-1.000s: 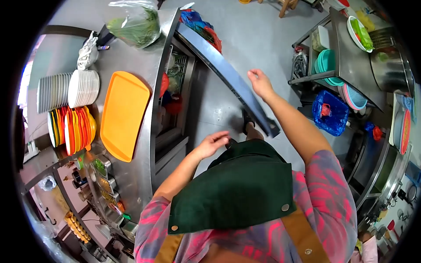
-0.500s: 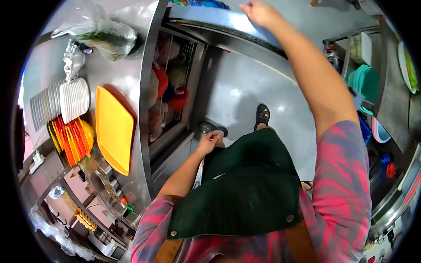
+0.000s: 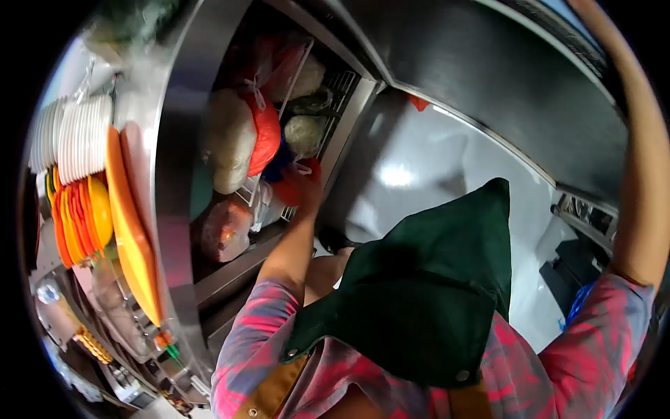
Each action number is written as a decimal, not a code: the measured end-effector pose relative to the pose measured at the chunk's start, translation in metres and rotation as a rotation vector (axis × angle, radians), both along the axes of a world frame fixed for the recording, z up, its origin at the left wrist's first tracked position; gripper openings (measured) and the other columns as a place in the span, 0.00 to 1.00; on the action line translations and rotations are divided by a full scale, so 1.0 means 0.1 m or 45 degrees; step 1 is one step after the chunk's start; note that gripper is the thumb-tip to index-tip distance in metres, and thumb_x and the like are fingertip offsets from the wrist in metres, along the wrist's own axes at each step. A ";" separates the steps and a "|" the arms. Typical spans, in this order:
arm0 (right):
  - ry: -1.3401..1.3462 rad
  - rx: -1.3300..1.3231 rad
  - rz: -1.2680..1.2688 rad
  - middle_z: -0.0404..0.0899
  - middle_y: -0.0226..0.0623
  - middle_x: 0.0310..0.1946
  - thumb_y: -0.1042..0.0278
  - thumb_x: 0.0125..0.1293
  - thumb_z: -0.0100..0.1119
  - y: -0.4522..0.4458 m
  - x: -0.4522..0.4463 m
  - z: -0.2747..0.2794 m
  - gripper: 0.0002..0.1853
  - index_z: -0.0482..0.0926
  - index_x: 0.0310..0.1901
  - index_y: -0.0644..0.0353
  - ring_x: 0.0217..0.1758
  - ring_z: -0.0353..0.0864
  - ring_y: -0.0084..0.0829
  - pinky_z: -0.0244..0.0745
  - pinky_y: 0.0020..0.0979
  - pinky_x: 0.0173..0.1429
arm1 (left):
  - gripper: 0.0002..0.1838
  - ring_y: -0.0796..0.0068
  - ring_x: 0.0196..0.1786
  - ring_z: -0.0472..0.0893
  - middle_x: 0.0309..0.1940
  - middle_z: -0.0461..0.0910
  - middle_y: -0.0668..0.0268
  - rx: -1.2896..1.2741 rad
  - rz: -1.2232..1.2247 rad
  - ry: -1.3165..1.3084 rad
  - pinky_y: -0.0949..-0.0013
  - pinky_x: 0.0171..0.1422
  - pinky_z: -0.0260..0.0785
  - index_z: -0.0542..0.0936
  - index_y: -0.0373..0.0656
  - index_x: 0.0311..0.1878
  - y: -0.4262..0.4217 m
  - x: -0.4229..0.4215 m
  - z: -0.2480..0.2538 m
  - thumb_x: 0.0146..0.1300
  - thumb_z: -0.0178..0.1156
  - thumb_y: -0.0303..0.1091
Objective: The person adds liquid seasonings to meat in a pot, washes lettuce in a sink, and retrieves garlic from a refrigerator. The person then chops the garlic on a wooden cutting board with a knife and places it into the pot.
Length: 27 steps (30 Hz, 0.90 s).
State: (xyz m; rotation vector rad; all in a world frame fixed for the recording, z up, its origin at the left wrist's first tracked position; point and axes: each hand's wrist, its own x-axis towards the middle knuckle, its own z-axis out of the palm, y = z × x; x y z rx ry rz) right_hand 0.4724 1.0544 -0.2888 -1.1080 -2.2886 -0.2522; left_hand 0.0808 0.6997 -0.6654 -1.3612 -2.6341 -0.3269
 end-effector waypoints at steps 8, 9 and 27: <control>-0.285 0.223 0.080 0.76 0.44 0.28 0.66 0.57 0.51 -0.01 -0.02 -0.01 0.10 0.74 0.31 0.66 0.31 0.76 0.36 0.69 0.33 0.36 | 0.36 0.48 0.55 0.68 0.51 0.66 0.40 0.339 0.450 -0.447 0.59 0.57 0.61 0.60 0.28 0.57 0.08 -0.56 -0.21 0.50 0.59 0.43; -0.293 0.243 0.076 0.76 0.45 0.28 0.66 0.57 0.51 0.01 -0.01 -0.02 0.10 0.74 0.31 0.66 0.31 0.76 0.37 0.69 0.34 0.37 | 0.36 0.48 0.55 0.68 0.51 0.66 0.40 0.347 0.463 -0.436 0.59 0.57 0.61 0.60 0.28 0.57 0.10 -0.53 -0.08 0.50 0.59 0.43; -0.354 0.313 0.020 0.77 0.49 0.30 0.53 0.58 0.47 0.58 0.04 -0.13 0.20 0.76 0.32 0.65 0.34 0.76 0.44 0.70 0.39 0.40 | 0.20 0.69 0.32 0.78 0.44 0.74 0.63 1.095 1.013 -1.525 0.66 0.25 0.72 0.64 0.45 0.55 0.25 -0.55 0.31 0.61 0.50 0.37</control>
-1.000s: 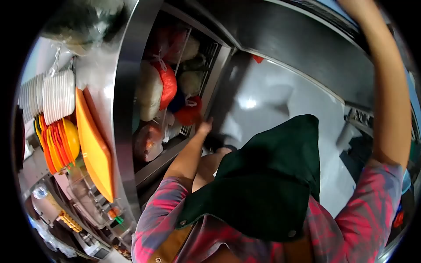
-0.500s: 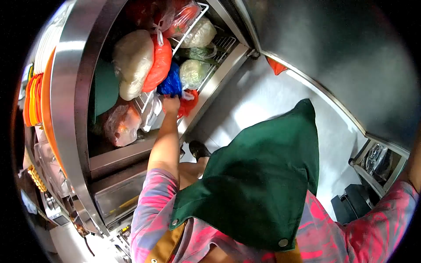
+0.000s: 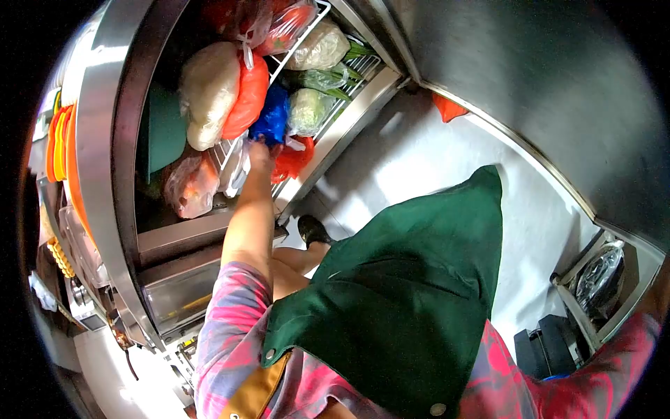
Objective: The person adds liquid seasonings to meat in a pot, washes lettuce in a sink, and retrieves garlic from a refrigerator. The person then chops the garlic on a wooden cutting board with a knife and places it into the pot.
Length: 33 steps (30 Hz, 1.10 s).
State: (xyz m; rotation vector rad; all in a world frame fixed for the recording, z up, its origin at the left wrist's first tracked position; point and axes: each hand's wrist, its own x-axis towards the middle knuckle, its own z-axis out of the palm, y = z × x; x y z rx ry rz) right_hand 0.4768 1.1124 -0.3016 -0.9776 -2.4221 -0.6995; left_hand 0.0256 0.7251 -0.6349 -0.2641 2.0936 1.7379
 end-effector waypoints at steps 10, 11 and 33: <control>-0.076 0.035 -0.179 0.77 0.51 0.31 0.46 0.59 0.45 0.25 -0.02 0.20 0.25 0.78 0.32 0.64 0.35 0.76 0.48 0.70 0.42 0.42 | 0.39 0.65 0.64 0.58 0.61 0.61 0.59 -0.841 -0.871 0.843 0.66 0.66 0.48 0.62 0.41 0.61 0.79 -0.14 0.37 0.53 0.53 0.60; -0.076 0.029 -0.204 0.77 0.51 0.31 0.45 0.59 0.45 0.27 -0.02 0.22 0.25 0.78 0.32 0.64 0.35 0.76 0.48 0.70 0.43 0.43 | 0.44 0.63 0.65 0.56 0.63 0.58 0.58 -0.706 -0.819 0.738 0.67 0.67 0.46 0.57 0.41 0.64 0.82 -0.29 0.03 0.51 0.53 0.63; -0.054 -0.125 -0.174 0.78 0.49 0.31 0.45 0.59 0.47 0.18 0.05 0.33 0.25 0.78 0.32 0.65 0.34 0.76 0.47 0.70 0.40 0.41 | 0.13 0.66 0.49 0.75 0.44 0.74 0.49 -0.359 -0.744 1.172 0.64 0.41 0.70 0.75 0.36 0.40 1.49 0.33 2.13 0.61 0.46 0.34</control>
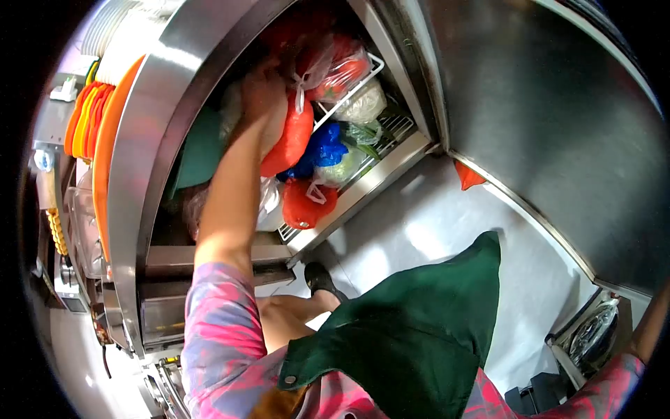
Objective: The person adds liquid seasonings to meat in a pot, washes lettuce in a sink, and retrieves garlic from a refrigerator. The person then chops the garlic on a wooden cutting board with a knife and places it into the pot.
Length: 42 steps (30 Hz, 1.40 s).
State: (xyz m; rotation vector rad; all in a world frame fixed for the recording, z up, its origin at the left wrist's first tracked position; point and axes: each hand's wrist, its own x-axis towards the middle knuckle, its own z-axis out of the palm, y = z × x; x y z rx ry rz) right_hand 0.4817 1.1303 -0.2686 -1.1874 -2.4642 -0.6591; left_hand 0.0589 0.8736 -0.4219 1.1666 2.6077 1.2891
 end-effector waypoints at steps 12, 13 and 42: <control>0.038 -0.185 -0.057 0.77 0.50 0.38 0.45 0.58 0.46 -0.18 -0.05 0.04 0.26 0.77 0.40 0.63 0.42 0.76 0.47 0.69 0.40 0.47 | 0.13 0.65 0.48 0.75 0.43 0.74 0.51 0.065 0.147 -0.480 0.64 0.44 0.69 0.72 0.35 0.42 0.66 -1.17 -0.41 0.58 0.50 0.34; 0.025 -0.220 -0.057 0.77 0.51 0.39 0.45 0.58 0.46 -0.28 -0.10 0.06 0.26 0.77 0.40 0.63 0.42 0.76 0.47 0.69 0.40 0.47 | 0.13 0.65 0.47 0.75 0.43 0.74 0.51 0.064 0.144 -0.481 0.64 0.44 0.69 0.72 0.35 0.42 0.66 -1.16 -0.41 0.58 0.50 0.34; -0.045 0.190 -0.015 0.78 0.50 0.33 0.47 0.61 0.45 -0.22 -0.25 -0.13 0.25 0.78 0.37 0.65 0.38 0.77 0.47 0.70 0.38 0.44 | 0.24 0.64 0.54 0.69 0.55 0.64 0.59 0.504 -0.137 -0.423 0.65 0.56 0.62 0.65 0.41 0.54 -0.83 0.51 -0.47 0.57 0.57 0.39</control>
